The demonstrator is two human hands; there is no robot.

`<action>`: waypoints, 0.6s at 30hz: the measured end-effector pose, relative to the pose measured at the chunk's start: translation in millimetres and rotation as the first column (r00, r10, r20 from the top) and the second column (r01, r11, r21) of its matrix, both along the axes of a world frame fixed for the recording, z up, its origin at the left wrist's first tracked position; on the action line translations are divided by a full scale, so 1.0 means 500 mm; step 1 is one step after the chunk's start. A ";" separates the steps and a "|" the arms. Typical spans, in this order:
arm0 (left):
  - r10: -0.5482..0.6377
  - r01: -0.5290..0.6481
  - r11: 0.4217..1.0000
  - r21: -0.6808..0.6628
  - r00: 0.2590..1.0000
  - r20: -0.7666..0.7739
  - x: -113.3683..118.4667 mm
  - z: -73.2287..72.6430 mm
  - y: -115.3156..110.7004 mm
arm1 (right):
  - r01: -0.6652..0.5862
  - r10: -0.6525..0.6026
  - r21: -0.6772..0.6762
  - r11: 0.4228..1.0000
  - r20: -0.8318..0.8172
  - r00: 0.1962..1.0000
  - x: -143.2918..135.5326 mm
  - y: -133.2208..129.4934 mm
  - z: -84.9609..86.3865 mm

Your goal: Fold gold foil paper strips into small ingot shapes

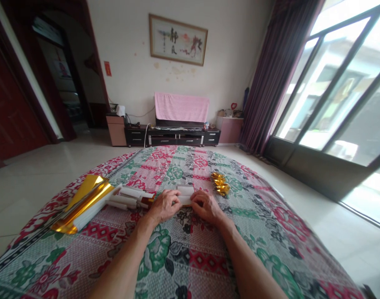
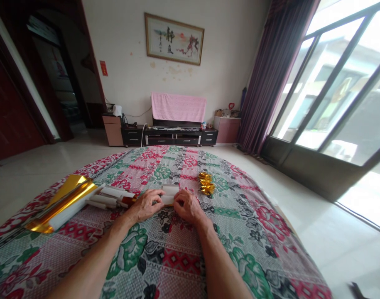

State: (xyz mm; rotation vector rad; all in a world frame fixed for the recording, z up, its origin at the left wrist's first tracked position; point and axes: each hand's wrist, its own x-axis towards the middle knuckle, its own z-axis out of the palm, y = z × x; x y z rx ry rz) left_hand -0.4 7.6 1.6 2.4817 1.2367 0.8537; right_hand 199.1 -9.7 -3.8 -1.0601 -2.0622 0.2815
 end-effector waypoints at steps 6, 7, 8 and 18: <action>0.039 -0.039 0.999 0.002 0.999 0.017 0.006 -0.007 0.006 | 0.076 -0.076 -0.014 0.997 -0.002 0.997 -0.001 0.002 -0.006; 0.044 -0.045 0.999 0.006 0.999 0.020 0.007 -0.009 0.007 | 0.087 -0.087 -0.020 0.996 -0.002 0.996 0.000 0.003 -0.007; 0.050 -0.051 0.999 0.009 0.998 0.024 0.007 -0.011 0.009 | 0.095 -0.095 -0.025 0.995 -0.002 0.995 0.000 0.003 -0.007; 0.057 -0.057 0.998 -0.006 0.998 0.019 0.007 -0.013 0.012 | 0.096 -0.093 -0.061 0.994 0.050 0.994 0.003 0.001 0.005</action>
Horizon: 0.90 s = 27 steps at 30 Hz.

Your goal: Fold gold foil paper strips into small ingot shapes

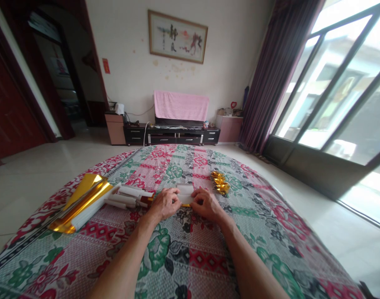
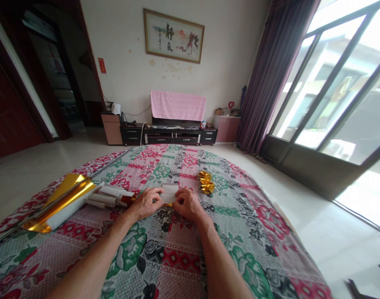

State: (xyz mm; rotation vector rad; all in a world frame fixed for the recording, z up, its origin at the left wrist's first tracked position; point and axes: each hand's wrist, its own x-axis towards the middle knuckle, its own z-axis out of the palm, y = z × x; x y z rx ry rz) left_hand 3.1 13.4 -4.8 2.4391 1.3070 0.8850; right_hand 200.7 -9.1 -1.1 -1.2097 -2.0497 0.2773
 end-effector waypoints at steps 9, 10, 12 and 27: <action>-0.017 0.017 1.000 0.003 1.000 -0.017 0.000 -0.003 0.002 | -0.030 0.029 0.027 0.999 0.056 0.998 -0.011 0.007 -0.009; -0.020 0.020 1.000 -0.004 1.000 -0.020 -0.001 -0.003 0.002 | -0.022 0.021 0.025 0.999 0.060 0.998 -0.013 0.008 -0.010; -0.021 0.020 1.000 -0.016 0.999 -0.035 -0.001 -0.001 -0.001 | -0.013 0.012 0.022 1.000 0.062 0.998 -0.014 0.008 -0.012; 0.014 -0.017 0.999 -0.030 0.994 -0.108 0.005 0.009 -0.008 | -0.005 0.009 -0.072 0.997 0.047 0.999 -0.006 0.003 0.003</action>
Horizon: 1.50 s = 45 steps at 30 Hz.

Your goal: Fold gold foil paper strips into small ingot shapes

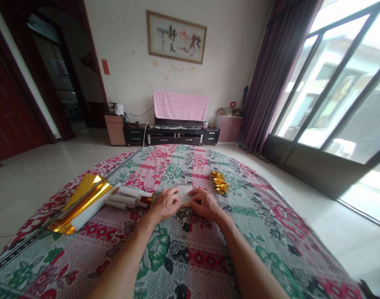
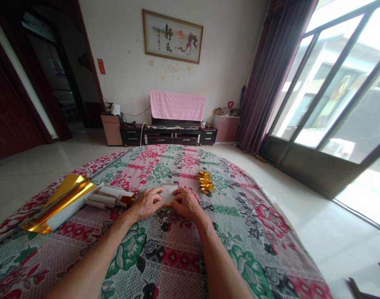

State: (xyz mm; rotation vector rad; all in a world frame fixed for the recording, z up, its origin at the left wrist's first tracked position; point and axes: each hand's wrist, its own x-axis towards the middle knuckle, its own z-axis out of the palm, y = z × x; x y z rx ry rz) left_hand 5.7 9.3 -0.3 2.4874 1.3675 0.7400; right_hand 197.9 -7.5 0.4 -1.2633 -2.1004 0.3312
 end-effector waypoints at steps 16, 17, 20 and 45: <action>0.066 -0.061 0.995 -0.082 0.996 0.062 -0.001 0.003 0.005 | 0.031 -0.032 -0.044 0.999 -0.025 0.999 0.004 -0.004 0.010; 0.069 -0.063 0.994 -0.086 0.996 0.063 -0.001 0.003 0.005 | 0.037 -0.038 -0.042 0.998 -0.026 0.999 0.004 -0.003 0.009; 0.075 -0.068 0.993 -0.092 0.995 0.070 0.000 0.003 0.006 | 0.044 -0.045 -0.036 0.998 -0.028 0.999 0.006 -0.003 0.006; 0.112 -0.106 0.989 -0.102 0.992 0.054 0.004 0.006 0.002 | 0.079 -0.080 0.018 0.997 0.040 0.996 -0.001 0.001 0.005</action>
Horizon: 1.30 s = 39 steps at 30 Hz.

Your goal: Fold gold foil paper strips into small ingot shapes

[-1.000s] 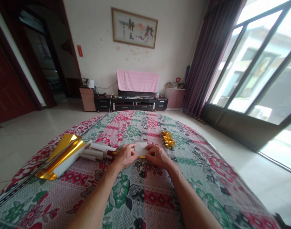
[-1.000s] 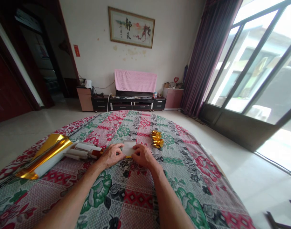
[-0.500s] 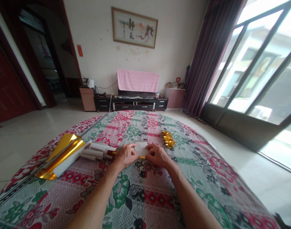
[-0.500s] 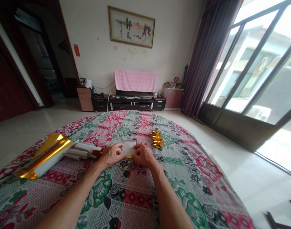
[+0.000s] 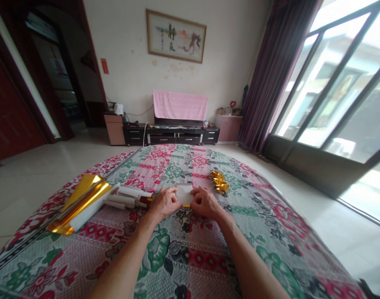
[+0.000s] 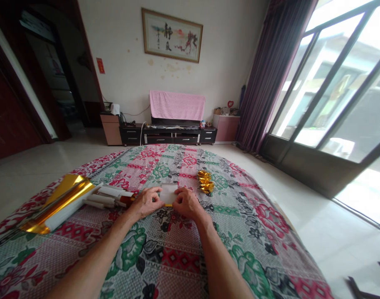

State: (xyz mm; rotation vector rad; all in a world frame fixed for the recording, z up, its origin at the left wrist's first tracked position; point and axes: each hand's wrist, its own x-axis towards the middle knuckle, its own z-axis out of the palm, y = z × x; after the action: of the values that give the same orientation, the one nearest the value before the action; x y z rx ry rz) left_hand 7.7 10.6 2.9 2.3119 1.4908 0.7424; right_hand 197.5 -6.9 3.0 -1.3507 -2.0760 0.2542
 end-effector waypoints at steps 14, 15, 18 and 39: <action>-0.083 0.081 0.996 0.026 0.994 0.070 -0.013 -0.028 0.023 | -0.115 0.117 0.050 0.992 -0.047 0.992 0.008 0.005 -0.009; -0.089 0.087 0.996 0.027 0.994 0.068 -0.014 -0.028 0.023 | -0.133 0.136 0.051 0.990 -0.043 0.990 0.009 0.005 -0.009; -0.091 0.089 0.996 0.030 0.994 0.061 -0.015 -0.026 0.021 | -0.157 0.157 0.007 0.988 -0.022 0.987 0.009 0.002 -0.007; -0.060 0.058 0.997 0.047 0.998 0.037 -0.009 -0.016 0.010 | -0.105 0.076 -0.213 0.971 -0.141 0.987 0.057 -0.009 0.031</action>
State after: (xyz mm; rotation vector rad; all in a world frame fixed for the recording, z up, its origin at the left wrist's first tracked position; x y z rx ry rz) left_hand 3.3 15.8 -5.1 2.3504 1.3971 0.8084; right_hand 226.1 -11.4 18.6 -1.3275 -2.0467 0.6124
